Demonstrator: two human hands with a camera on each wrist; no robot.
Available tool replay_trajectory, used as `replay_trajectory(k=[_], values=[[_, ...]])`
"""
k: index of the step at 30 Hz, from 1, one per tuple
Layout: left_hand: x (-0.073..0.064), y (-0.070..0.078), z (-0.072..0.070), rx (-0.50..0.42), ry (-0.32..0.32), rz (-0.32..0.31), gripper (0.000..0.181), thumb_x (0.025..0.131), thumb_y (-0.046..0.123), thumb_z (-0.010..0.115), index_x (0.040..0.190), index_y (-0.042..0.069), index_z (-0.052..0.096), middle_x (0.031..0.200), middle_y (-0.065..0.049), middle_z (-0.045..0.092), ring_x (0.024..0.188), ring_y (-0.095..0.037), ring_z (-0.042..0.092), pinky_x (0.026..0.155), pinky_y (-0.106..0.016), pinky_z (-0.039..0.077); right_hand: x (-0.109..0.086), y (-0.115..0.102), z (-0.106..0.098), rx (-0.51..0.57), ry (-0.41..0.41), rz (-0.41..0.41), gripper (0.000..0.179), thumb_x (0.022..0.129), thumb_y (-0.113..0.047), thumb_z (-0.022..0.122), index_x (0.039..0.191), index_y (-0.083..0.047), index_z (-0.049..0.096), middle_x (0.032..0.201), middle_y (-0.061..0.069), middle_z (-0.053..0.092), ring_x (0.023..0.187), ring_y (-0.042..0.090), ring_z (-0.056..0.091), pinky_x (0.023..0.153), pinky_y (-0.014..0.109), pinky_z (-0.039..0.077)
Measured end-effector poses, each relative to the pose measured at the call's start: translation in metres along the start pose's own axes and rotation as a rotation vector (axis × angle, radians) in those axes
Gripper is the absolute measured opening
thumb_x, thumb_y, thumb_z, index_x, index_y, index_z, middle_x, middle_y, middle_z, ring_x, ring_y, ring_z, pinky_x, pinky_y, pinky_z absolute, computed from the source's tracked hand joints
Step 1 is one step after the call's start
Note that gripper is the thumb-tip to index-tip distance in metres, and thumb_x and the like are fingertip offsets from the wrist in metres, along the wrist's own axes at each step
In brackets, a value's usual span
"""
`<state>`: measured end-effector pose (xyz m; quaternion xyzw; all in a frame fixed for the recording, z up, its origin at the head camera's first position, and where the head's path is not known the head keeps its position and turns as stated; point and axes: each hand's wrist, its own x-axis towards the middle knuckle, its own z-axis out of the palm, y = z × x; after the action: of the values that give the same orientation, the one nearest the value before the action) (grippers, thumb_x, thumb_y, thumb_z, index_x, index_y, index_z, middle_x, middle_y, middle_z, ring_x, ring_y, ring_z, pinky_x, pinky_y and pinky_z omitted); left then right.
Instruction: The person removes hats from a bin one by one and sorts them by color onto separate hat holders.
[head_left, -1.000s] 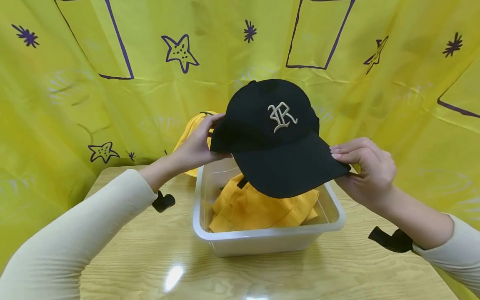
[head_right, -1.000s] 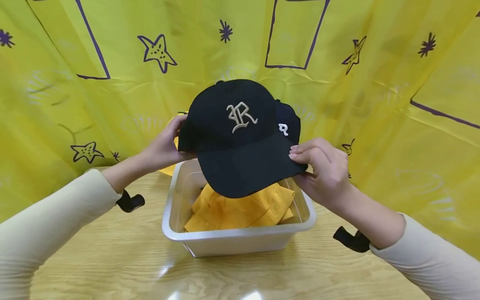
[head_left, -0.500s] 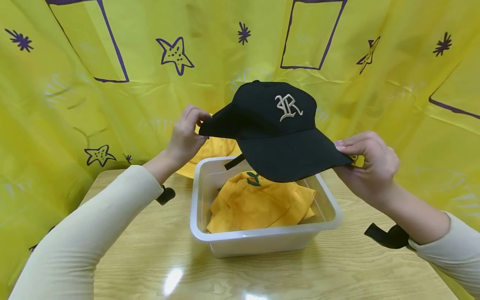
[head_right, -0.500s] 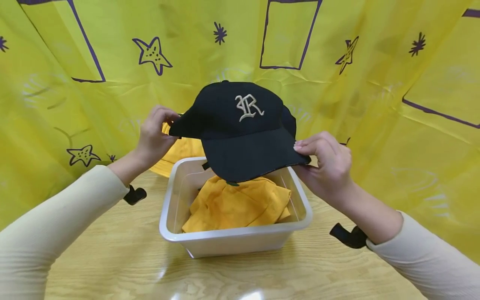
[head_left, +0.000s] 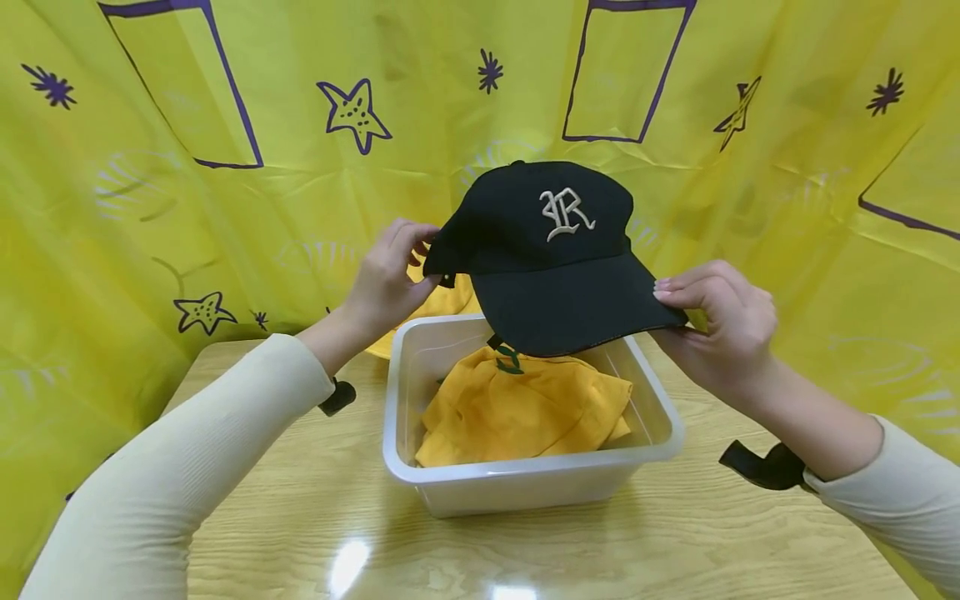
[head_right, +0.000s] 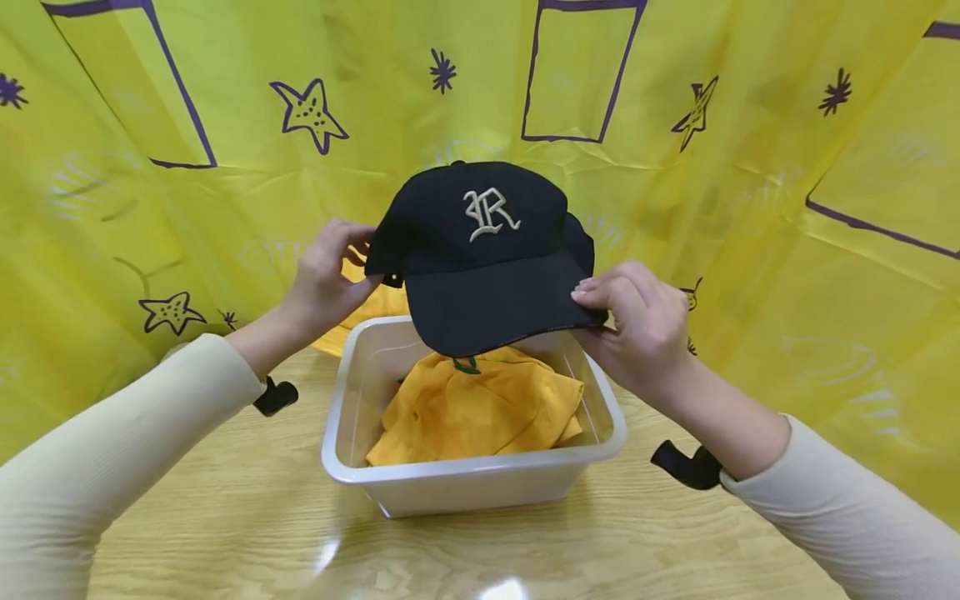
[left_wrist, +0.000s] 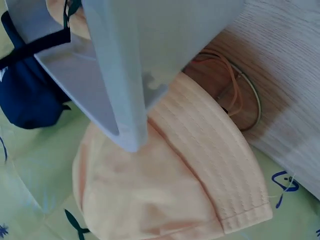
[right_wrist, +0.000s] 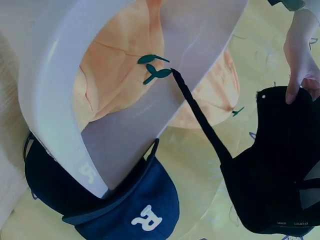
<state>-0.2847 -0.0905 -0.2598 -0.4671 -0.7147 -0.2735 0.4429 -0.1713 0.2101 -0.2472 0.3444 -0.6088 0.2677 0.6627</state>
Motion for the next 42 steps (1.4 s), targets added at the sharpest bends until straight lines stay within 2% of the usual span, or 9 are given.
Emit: replay_trajectory(k=[4,8,10,14,17,21,27,33,42], values=[[0.002,0.013,0.002,-0.017,0.018,0.002,0.051,0.073,-0.002,0.077,0.114,-0.008,0.047,0.102,-0.023,0.052,0.077,-0.029,0.054,0.063,-0.033,0.052,0.0,0.002,0.001,0.007,-0.005,-0.008,0.044,0.085,-0.027,0.069,0.061,0.005,0.051,0.055,0.019,0.054,0.047,0.033,0.049,0.069,0.015,0.048],[0.003,0.033,0.004,0.018,0.068,0.053,0.058,0.071,0.008,0.081,0.117,-0.004,0.048,0.104,-0.022,0.052,0.076,-0.027,0.054,0.059,-0.031,0.05,-0.001,0.006,0.002,0.003,-0.021,-0.009,0.041,0.084,-0.025,0.069,0.062,0.005,0.052,0.056,0.02,0.054,0.048,0.034,0.049,0.061,0.024,0.048],[0.003,0.045,0.006,0.04,0.089,0.09,0.057,0.069,0.013,0.081,0.115,-0.002,0.051,0.101,-0.02,0.054,0.078,-0.027,0.055,0.058,-0.032,0.05,-0.001,0.008,0.002,-0.004,-0.031,-0.009,0.039,0.083,-0.023,0.069,0.063,0.005,0.052,0.057,0.02,0.054,0.048,0.035,0.05,0.055,0.031,0.046],[0.007,0.069,0.012,0.006,0.1,0.137,0.051,0.067,0.017,0.081,0.109,0.001,0.056,0.098,-0.016,0.057,0.085,-0.027,0.058,0.066,-0.034,0.052,-0.001,0.012,0.004,-0.012,-0.046,-0.01,0.033,0.08,-0.016,0.071,0.063,0.005,0.053,0.057,0.019,0.055,0.049,0.035,0.051,0.051,0.038,0.042],[0.016,0.083,0.016,-0.023,0.095,0.151,0.045,0.068,0.02,0.082,0.103,0.003,0.06,0.096,-0.014,0.06,0.086,-0.027,0.058,0.073,-0.035,0.05,-0.001,0.015,0.006,-0.025,-0.067,-0.017,0.027,0.077,-0.01,0.071,0.064,0.005,0.053,0.058,0.019,0.055,0.049,0.035,0.051,0.05,0.04,0.041],[0.031,0.095,0.02,-0.003,0.055,0.134,0.033,0.073,0.02,0.078,0.099,0.006,0.065,0.096,-0.01,0.062,0.086,-0.025,0.059,0.072,-0.033,0.048,0.001,0.021,0.009,-0.063,-0.087,-0.031,0.022,0.075,-0.005,0.07,0.065,0.005,0.053,0.058,0.019,0.054,0.05,0.036,0.051,0.048,0.044,0.04],[0.056,0.098,0.022,0.004,-0.019,0.061,0.025,0.076,0.009,0.071,0.101,0.007,0.069,0.098,-0.009,0.062,0.087,-0.023,0.057,0.074,-0.029,0.051,0.016,0.032,0.01,-0.136,-0.1,-0.057,0.027,0.077,-0.009,0.072,0.067,0.006,0.051,0.06,0.021,0.052,0.052,0.039,0.05,0.045,0.051,0.035],[0.084,0.09,0.023,0.049,-0.069,0.002,0.026,0.081,0.012,0.067,0.107,0.008,0.067,0.104,-0.008,0.061,0.091,-0.022,0.056,0.07,-0.031,0.053,0.037,0.048,0.013,-0.25,-0.098,-0.074,0.025,0.073,-0.004,0.074,0.068,0.007,0.051,0.062,0.023,0.051,0.056,0.042,0.051,0.043,0.052,0.027],[0.119,0.072,0.031,0.149,-0.279,-0.104,0.035,0.089,0.019,0.065,0.124,0.012,0.061,0.116,-0.006,0.057,0.102,-0.022,0.055,0.072,-0.032,0.055,0.052,0.079,0.022,-0.376,-0.106,-0.075,0.025,0.081,-0.01,0.068,0.071,0.007,0.053,0.065,0.023,0.052,0.061,0.042,0.052,0.045,0.053,0.028]])
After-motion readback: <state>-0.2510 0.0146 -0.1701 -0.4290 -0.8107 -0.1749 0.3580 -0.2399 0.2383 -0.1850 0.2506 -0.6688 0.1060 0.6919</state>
